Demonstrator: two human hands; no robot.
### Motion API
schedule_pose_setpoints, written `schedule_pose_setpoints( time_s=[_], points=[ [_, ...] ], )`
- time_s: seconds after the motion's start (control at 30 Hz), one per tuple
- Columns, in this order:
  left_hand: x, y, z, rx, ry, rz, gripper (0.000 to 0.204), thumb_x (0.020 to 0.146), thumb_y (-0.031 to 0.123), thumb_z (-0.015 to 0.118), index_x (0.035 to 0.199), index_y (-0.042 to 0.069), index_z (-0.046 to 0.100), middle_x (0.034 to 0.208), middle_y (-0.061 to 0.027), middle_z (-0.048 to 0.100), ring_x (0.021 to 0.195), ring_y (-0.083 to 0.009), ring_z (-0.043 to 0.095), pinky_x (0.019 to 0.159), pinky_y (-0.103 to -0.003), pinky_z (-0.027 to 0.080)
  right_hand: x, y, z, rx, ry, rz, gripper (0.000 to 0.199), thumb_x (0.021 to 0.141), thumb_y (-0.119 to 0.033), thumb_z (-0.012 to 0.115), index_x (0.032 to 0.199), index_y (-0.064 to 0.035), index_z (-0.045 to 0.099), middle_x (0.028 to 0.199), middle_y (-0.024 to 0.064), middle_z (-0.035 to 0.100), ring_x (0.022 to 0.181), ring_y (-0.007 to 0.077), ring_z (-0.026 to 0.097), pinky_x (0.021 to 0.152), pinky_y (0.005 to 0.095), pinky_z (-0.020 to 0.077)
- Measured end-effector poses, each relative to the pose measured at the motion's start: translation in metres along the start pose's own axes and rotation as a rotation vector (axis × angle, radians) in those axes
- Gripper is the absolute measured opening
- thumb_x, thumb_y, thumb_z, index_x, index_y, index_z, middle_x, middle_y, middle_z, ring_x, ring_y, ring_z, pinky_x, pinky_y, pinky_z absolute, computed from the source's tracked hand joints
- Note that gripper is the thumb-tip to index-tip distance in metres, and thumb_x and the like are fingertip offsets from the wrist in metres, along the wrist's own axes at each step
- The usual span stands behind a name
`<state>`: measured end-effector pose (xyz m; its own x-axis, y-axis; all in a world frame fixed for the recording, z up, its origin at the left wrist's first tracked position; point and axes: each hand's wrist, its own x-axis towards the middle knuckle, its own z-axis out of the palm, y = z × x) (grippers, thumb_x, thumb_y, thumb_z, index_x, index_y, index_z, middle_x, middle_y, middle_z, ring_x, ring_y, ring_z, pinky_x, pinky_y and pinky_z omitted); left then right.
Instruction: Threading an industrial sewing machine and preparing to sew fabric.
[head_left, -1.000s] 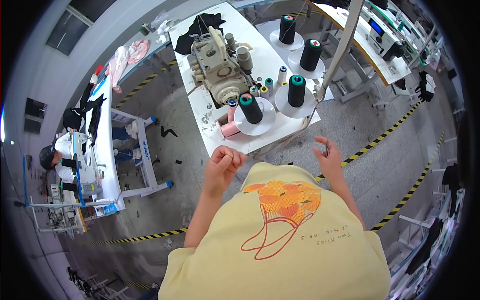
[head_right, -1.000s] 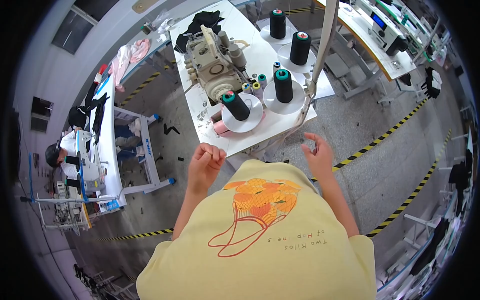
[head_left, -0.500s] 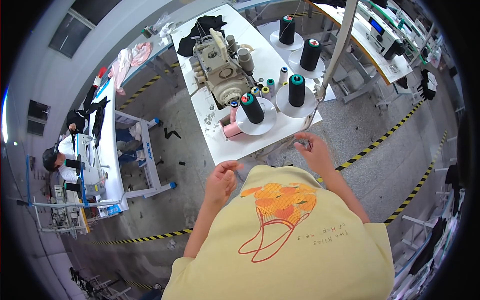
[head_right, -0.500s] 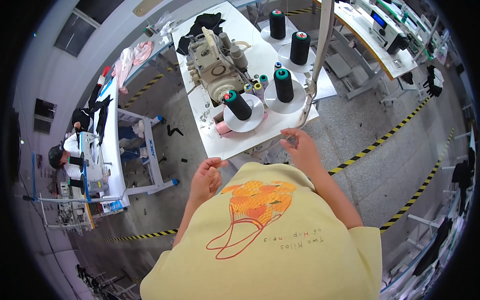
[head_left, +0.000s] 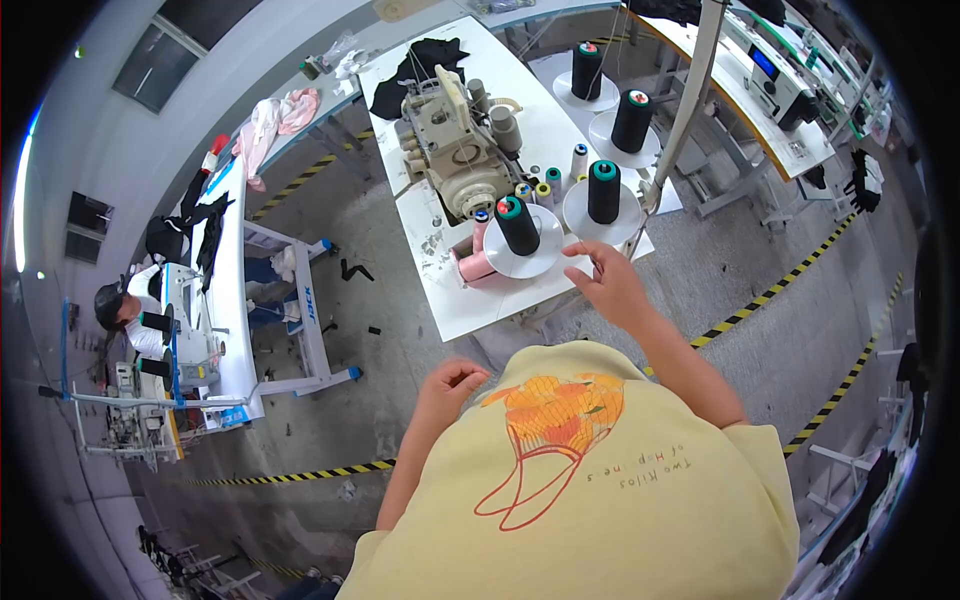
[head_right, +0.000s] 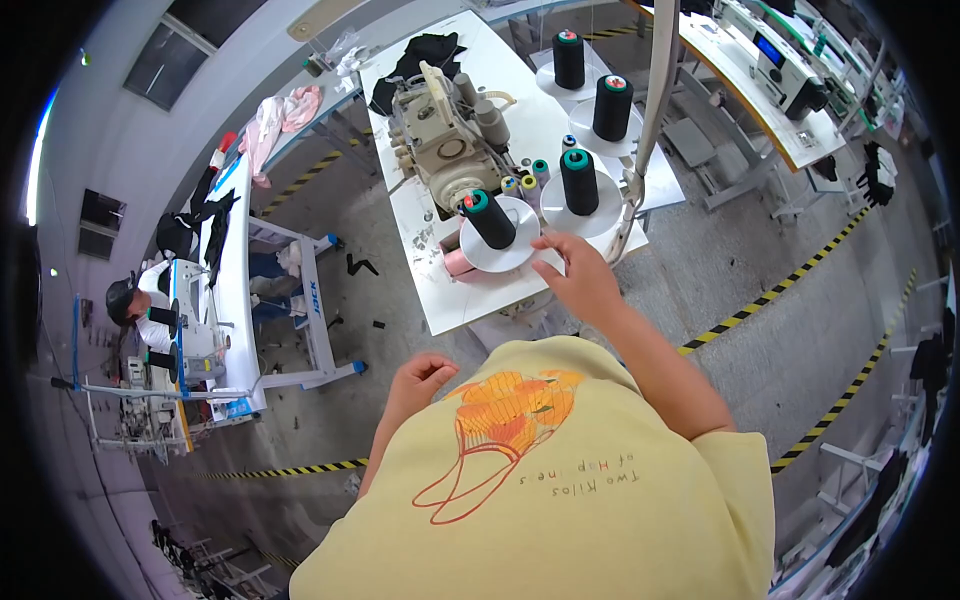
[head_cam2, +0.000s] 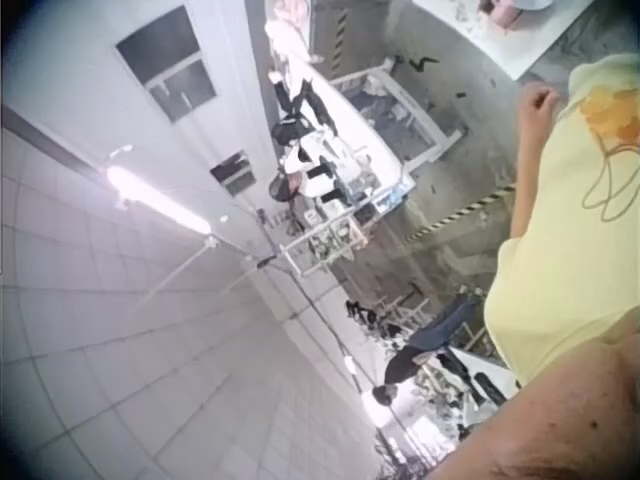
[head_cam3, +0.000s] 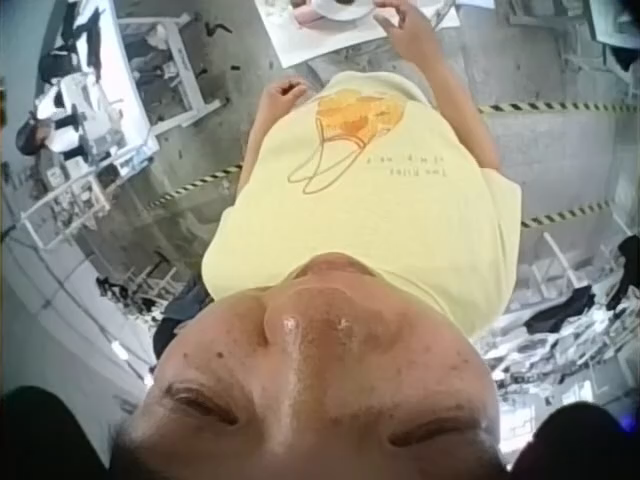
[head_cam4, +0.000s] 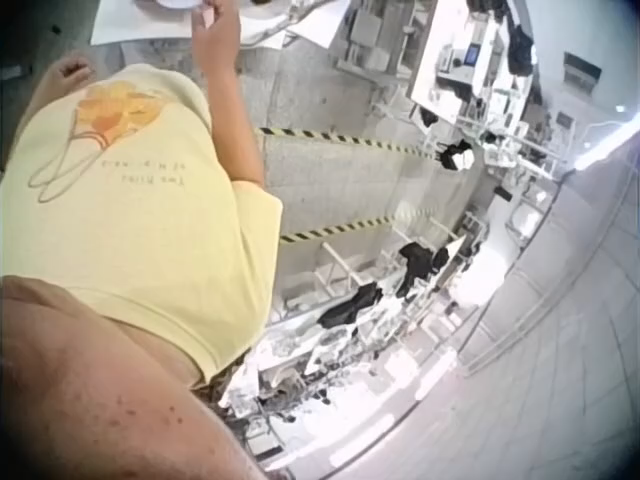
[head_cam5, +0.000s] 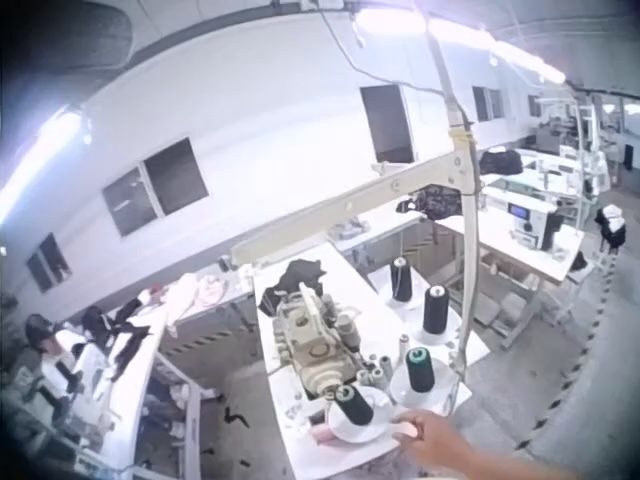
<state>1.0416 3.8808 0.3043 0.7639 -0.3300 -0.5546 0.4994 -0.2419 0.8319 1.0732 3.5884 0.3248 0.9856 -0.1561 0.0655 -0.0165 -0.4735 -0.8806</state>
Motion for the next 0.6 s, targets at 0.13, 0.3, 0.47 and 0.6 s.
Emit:
schedule_pose_setpoints(
  time_s=[0.13, 0.3, 0.47, 0.6],
  points=[
    [-0.002, 0.068, 0.006, 0.807, 0.362, 0.883, 0.018, 0.062, 0.008, 0.074, 0.077, 0.014, 0.069, 0.125, -0.0061, 0.049, 0.091, -0.022, 0.047, 0.081, -0.033, 0.037, -0.01, 0.008, 0.001, 0.016, -0.064, 0.112, 0.03, 0.078, -0.02, 0.065, 0.105, -0.0076, 0.06, 0.091, 0.0043, 0.059, 0.059, 0.0114, 0.043, 0.059, 0.0259, 0.0405],
    [0.035, 0.163, 0.025, 0.599, 0.395, 1.157, 0.017, 0.063, 0.004, 0.072, 0.077, 0.011, 0.069, 0.13, -0.0067, 0.047, 0.073, -0.0152, 0.049, 0.072, -0.028, 0.041, -0.016, 0.014, -0.008, 0.129, 0.01, 0.098, 0.028, 0.077, -0.012, 0.067, 0.103, -0.0062, 0.059, 0.091, 0.0037, 0.057, 0.061, 0.0087, 0.044, 0.058, 0.0242, 0.0415],
    [0.066, 0.217, 0.027, 0.261, 0.129, 1.163, 0.007, 0.081, 0.007, 0.063, 0.085, 0.001, 0.062, 0.105, -0.0098, 0.061, 0.069, -0.005, 0.051, 0.058, -0.02, 0.041, -0.015, -0.014, -0.029, 0.032, 0.114, -0.094, 0.027, 0.076, -0.007, 0.068, 0.101, -0.0077, 0.06, 0.088, -0.0007, 0.058, 0.056, 0.0071, 0.037, 0.049, 0.0225, 0.0339],
    [0.047, 0.233, 0.024, 0.411, 0.285, 0.971, 0.009, 0.086, 0.012, 0.057, 0.088, 0.003, 0.06, 0.069, 0.0, 0.058, 0.057, -0.0048, 0.043, 0.052, -0.018, 0.037, 0.0, -0.06, -0.054, 0.222, 0.092, -0.217, 0.026, 0.081, -0.001, 0.06, 0.106, -0.0074, 0.059, 0.098, 0.0001, 0.06, 0.06, 0.0065, 0.043, 0.053, 0.0211, 0.0366]
  ],
)
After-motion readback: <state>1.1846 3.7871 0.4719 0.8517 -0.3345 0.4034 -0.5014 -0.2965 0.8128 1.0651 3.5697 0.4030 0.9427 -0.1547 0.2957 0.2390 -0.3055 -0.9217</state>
